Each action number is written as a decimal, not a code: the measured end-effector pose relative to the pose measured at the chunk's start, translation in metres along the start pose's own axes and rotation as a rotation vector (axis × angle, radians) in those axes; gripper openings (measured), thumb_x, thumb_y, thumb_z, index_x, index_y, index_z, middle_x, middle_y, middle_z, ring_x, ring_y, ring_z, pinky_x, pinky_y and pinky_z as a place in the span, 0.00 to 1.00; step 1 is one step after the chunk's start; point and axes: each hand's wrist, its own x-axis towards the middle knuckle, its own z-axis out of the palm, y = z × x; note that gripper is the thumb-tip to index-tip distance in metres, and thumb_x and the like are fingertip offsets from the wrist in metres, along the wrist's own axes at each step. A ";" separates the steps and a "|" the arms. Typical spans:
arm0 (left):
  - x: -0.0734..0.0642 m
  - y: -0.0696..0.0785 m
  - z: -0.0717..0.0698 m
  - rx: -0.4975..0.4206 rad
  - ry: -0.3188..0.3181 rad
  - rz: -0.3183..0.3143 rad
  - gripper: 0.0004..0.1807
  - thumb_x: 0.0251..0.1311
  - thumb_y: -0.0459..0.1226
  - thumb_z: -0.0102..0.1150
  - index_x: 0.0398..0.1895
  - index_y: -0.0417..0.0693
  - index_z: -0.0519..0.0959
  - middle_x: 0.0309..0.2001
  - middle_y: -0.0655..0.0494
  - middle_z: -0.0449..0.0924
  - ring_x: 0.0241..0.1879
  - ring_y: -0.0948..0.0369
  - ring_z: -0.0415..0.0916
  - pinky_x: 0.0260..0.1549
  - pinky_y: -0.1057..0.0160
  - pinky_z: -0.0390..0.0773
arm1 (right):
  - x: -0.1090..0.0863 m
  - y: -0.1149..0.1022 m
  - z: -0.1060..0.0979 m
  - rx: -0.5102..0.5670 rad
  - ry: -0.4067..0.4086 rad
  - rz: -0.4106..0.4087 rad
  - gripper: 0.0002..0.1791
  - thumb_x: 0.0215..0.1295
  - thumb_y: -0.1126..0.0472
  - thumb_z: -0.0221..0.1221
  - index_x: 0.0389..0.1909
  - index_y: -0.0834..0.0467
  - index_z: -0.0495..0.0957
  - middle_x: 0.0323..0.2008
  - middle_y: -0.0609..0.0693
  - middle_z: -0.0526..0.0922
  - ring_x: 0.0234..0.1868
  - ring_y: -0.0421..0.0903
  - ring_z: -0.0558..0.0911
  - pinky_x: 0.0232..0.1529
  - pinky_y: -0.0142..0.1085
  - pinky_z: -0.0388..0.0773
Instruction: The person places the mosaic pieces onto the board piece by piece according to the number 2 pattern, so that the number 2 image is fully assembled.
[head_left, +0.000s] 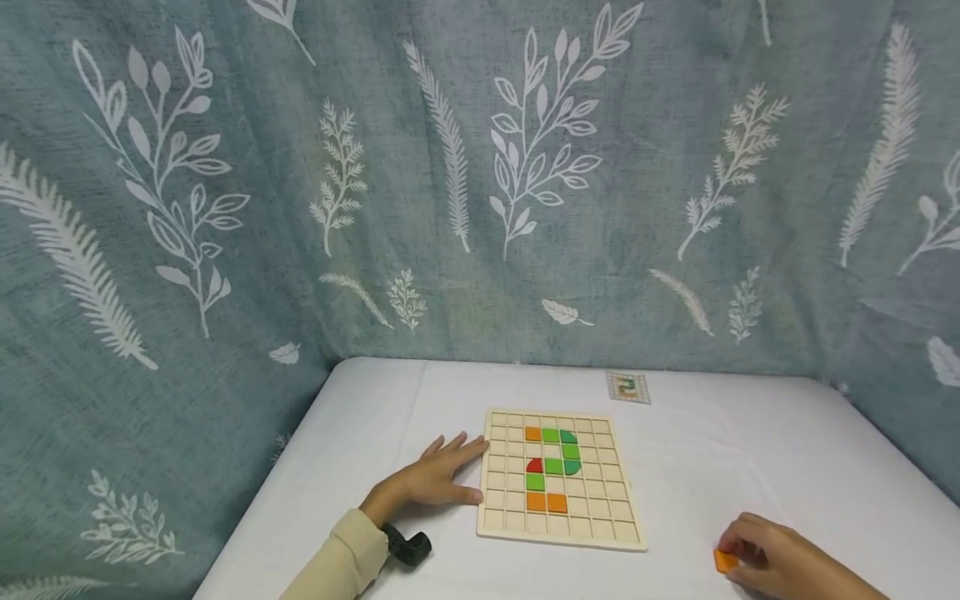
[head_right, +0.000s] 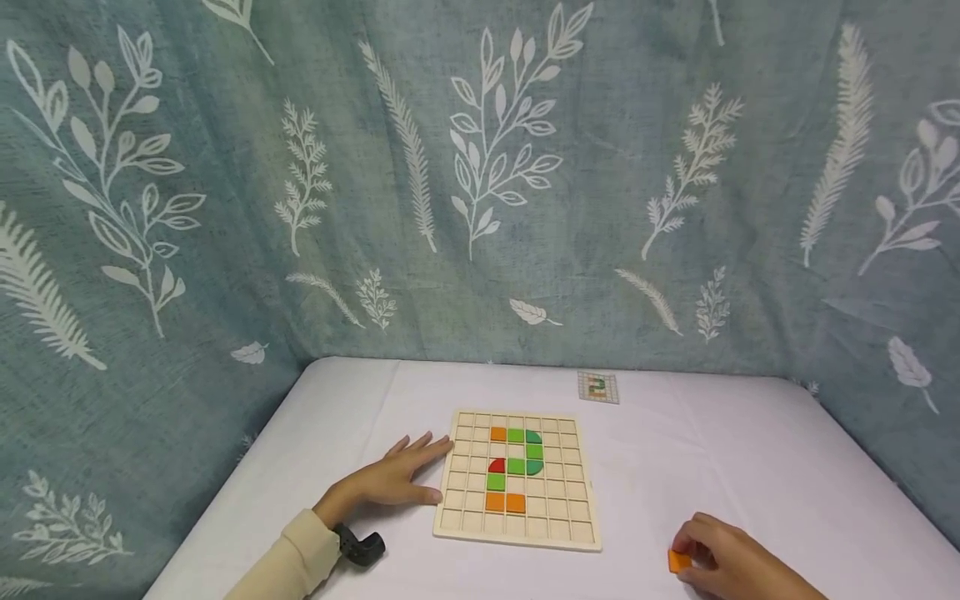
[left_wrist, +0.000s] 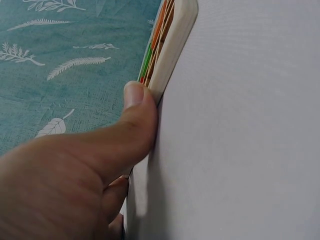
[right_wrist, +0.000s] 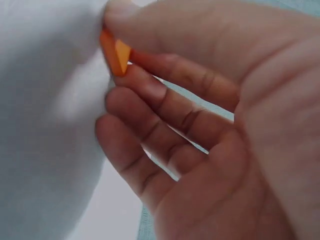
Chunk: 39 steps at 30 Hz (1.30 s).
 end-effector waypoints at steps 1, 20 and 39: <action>0.001 0.000 -0.001 0.006 -0.001 0.001 0.48 0.60 0.58 0.64 0.79 0.53 0.56 0.80 0.55 0.53 0.81 0.49 0.41 0.78 0.40 0.34 | 0.001 -0.001 0.000 0.011 -0.008 0.022 0.08 0.62 0.60 0.67 0.39 0.56 0.80 0.35 0.43 0.77 0.32 0.27 0.69 0.30 0.28 0.74; 0.001 -0.002 -0.002 -0.011 0.006 -0.001 0.48 0.59 0.58 0.65 0.79 0.52 0.56 0.79 0.56 0.53 0.81 0.49 0.41 0.78 0.41 0.33 | 0.004 -0.010 -0.006 0.024 0.019 -0.042 0.11 0.65 0.57 0.65 0.43 0.58 0.78 0.37 0.39 0.81 0.34 0.25 0.72 0.31 0.28 0.76; 0.005 -0.003 -0.001 0.004 0.001 0.013 0.48 0.61 0.58 0.63 0.79 0.53 0.55 0.80 0.56 0.53 0.81 0.50 0.40 0.78 0.42 0.32 | 0.039 -0.051 0.002 -0.037 0.211 -0.494 0.20 0.54 0.72 0.69 0.41 0.48 0.75 0.38 0.37 0.79 0.36 0.31 0.78 0.30 0.29 0.80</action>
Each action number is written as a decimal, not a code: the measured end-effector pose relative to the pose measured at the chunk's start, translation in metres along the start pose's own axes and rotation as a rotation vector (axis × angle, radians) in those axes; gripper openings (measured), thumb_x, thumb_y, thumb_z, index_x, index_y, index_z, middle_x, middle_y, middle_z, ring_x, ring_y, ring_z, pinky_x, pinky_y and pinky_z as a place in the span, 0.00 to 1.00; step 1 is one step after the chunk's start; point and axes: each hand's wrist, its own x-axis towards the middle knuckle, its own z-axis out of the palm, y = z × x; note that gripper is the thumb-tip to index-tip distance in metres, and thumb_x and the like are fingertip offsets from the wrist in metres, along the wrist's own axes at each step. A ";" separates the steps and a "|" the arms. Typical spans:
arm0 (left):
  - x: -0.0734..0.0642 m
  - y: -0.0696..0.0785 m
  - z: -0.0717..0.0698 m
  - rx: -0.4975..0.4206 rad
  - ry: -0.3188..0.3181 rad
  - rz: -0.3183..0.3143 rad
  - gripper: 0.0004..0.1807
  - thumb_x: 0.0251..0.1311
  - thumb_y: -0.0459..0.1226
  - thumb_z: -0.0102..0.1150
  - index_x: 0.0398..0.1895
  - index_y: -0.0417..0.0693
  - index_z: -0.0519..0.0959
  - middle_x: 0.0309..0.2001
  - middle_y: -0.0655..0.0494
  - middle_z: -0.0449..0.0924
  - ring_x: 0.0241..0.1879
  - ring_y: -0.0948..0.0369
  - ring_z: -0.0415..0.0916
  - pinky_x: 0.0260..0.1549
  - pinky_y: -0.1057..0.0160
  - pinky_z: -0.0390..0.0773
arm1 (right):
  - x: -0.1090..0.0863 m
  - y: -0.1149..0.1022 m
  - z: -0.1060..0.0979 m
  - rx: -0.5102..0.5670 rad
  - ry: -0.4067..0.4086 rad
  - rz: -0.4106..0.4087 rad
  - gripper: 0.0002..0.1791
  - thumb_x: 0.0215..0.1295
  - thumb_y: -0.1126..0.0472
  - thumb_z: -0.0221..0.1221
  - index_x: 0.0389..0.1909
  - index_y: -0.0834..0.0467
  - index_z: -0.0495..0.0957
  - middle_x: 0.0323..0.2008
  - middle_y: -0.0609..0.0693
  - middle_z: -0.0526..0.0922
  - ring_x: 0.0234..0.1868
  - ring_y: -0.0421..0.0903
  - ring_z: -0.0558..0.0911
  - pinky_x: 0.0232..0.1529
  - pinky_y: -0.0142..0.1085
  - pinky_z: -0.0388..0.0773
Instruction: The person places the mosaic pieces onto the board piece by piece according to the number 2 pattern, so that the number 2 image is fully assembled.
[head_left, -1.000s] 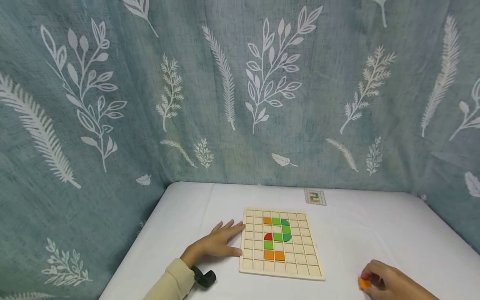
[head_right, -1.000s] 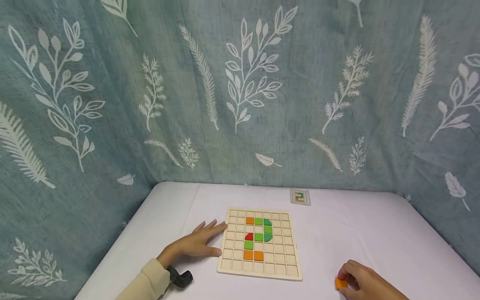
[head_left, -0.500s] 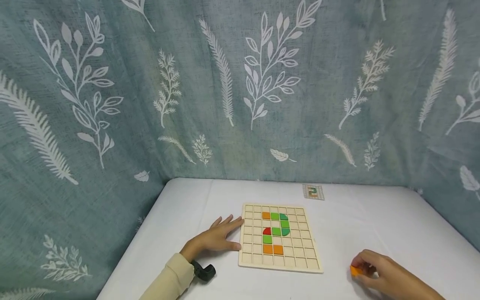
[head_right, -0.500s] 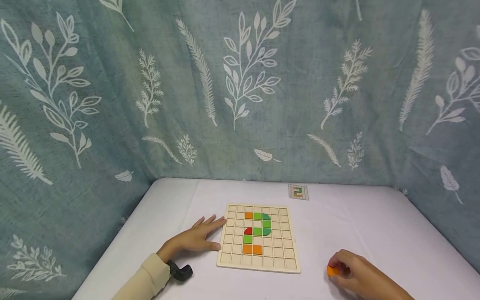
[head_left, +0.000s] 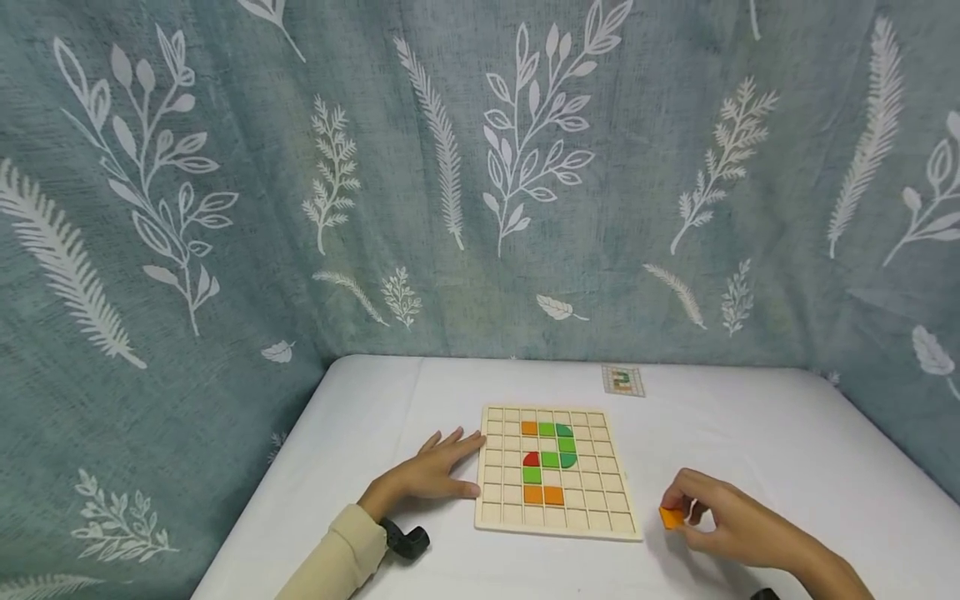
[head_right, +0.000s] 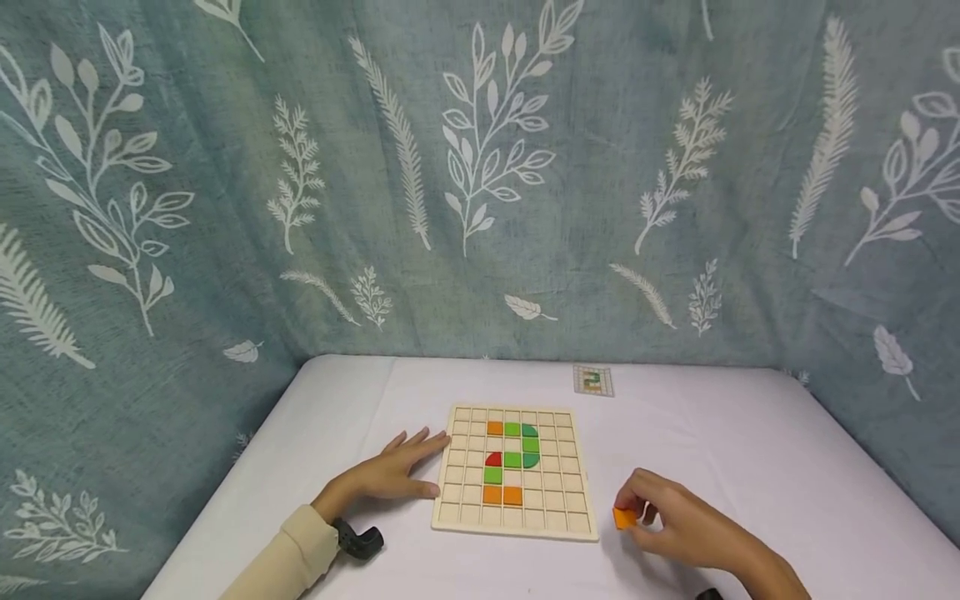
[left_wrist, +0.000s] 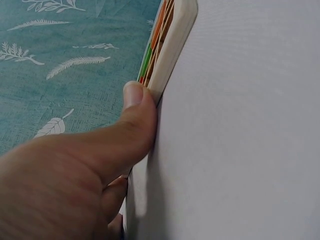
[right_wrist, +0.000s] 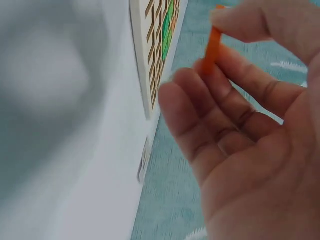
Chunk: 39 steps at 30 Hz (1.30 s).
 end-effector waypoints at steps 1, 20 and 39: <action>0.000 -0.001 0.000 0.002 0.000 0.002 0.48 0.61 0.59 0.63 0.79 0.53 0.55 0.80 0.56 0.53 0.81 0.50 0.40 0.78 0.42 0.33 | 0.004 -0.001 0.002 0.004 -0.001 0.001 0.20 0.54 0.72 0.69 0.41 0.48 0.75 0.38 0.38 0.78 0.36 0.32 0.78 0.31 0.29 0.80; -0.007 -0.004 0.005 -0.017 -0.002 0.005 0.47 0.62 0.59 0.62 0.79 0.52 0.56 0.80 0.55 0.52 0.81 0.49 0.41 0.78 0.41 0.33 | 0.078 -0.007 0.038 0.022 -0.085 0.117 0.09 0.64 0.61 0.66 0.42 0.52 0.78 0.39 0.42 0.78 0.36 0.35 0.77 0.34 0.30 0.82; -0.001 -0.002 0.002 -0.009 0.009 0.010 0.48 0.61 0.59 0.62 0.79 0.53 0.56 0.80 0.56 0.53 0.81 0.50 0.40 0.78 0.42 0.33 | 0.094 -0.005 0.063 -0.004 -0.139 0.198 0.09 0.59 0.62 0.68 0.38 0.54 0.79 0.35 0.44 0.77 0.34 0.36 0.73 0.34 0.26 0.74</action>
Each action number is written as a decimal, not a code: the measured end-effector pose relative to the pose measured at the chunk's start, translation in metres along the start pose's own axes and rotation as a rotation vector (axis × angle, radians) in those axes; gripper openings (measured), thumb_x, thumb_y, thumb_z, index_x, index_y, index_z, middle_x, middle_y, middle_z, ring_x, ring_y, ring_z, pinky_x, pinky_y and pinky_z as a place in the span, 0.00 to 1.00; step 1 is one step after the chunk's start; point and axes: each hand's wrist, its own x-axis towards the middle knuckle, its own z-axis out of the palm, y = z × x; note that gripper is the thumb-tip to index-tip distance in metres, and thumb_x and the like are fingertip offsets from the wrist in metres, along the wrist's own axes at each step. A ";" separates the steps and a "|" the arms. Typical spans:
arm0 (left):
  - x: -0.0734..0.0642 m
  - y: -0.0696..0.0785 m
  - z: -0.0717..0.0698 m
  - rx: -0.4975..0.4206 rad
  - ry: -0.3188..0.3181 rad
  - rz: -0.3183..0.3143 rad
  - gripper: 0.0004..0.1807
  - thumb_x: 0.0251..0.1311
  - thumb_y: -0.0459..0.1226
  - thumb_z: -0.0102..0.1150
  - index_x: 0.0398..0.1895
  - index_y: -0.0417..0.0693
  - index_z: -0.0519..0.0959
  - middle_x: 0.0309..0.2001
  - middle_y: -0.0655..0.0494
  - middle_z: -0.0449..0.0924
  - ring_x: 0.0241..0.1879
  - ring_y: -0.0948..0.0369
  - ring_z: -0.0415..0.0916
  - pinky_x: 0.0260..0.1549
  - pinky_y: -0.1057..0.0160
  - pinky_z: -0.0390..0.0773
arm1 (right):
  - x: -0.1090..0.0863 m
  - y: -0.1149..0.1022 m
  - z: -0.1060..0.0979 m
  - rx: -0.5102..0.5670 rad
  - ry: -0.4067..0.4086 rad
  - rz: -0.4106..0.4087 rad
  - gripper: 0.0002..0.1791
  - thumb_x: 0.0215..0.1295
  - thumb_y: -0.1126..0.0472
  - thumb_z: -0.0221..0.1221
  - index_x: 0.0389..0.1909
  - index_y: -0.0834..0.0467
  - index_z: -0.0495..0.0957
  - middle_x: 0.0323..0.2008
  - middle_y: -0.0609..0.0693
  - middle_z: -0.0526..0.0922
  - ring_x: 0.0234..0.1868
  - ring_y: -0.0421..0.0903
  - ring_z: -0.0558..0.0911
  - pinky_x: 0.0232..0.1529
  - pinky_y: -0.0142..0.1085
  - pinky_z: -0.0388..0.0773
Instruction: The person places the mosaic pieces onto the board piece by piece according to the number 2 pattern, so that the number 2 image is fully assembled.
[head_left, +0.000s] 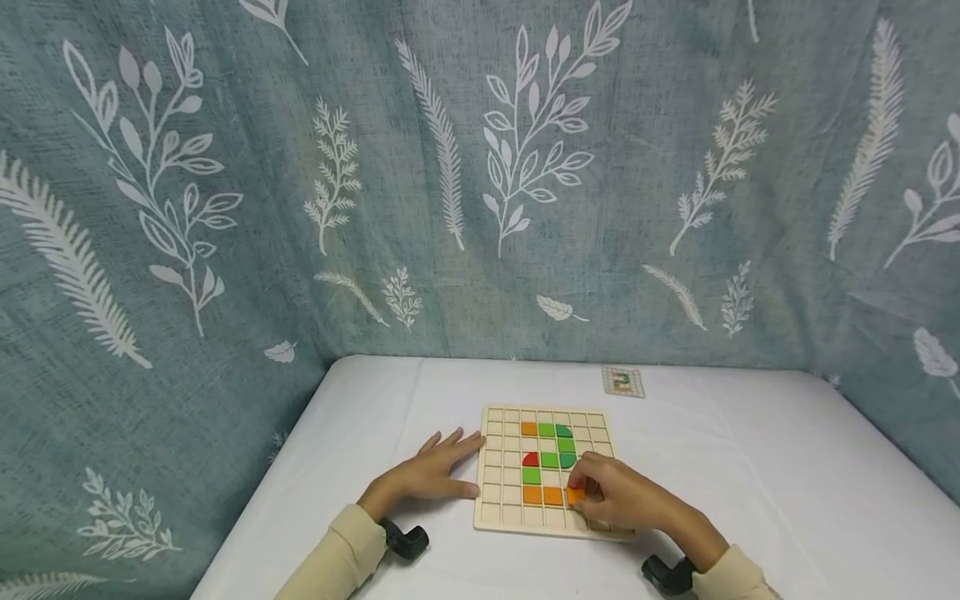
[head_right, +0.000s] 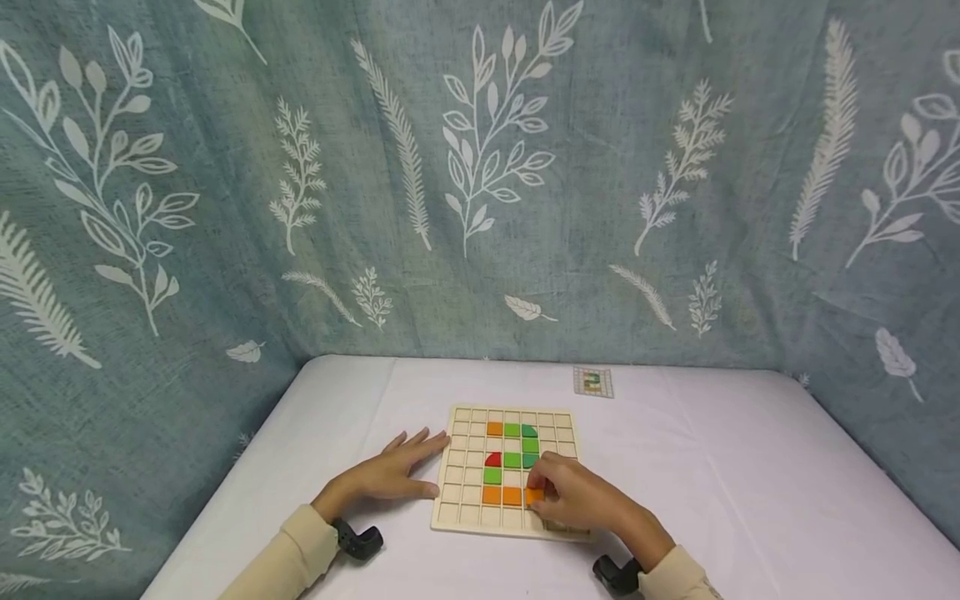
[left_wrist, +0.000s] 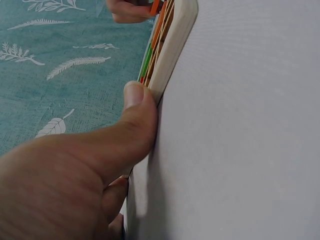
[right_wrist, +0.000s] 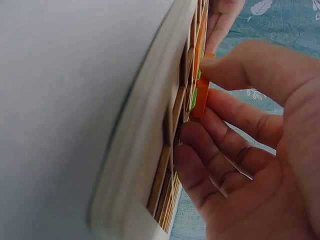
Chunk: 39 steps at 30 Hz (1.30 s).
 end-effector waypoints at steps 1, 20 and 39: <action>0.000 0.000 0.000 0.000 0.001 -0.001 0.48 0.61 0.59 0.62 0.79 0.54 0.55 0.80 0.56 0.53 0.81 0.50 0.40 0.78 0.42 0.33 | 0.000 0.000 0.000 -0.001 0.000 -0.001 0.09 0.59 0.62 0.68 0.38 0.54 0.79 0.35 0.44 0.76 0.34 0.36 0.73 0.33 0.26 0.74; -0.006 0.001 -0.001 -0.001 0.000 -0.009 0.47 0.61 0.57 0.64 0.79 0.53 0.56 0.80 0.56 0.53 0.81 0.50 0.40 0.78 0.42 0.33 | 0.003 0.001 0.003 -0.015 -0.022 0.008 0.09 0.62 0.57 0.69 0.41 0.53 0.81 0.37 0.43 0.76 0.35 0.36 0.72 0.35 0.26 0.73; -0.008 0.003 -0.002 0.016 0.008 -0.019 0.47 0.61 0.58 0.63 0.79 0.53 0.56 0.79 0.56 0.54 0.81 0.50 0.41 0.78 0.42 0.33 | 0.006 0.003 0.004 -0.010 -0.029 0.022 0.11 0.61 0.53 0.69 0.42 0.52 0.84 0.37 0.42 0.76 0.35 0.36 0.72 0.34 0.27 0.72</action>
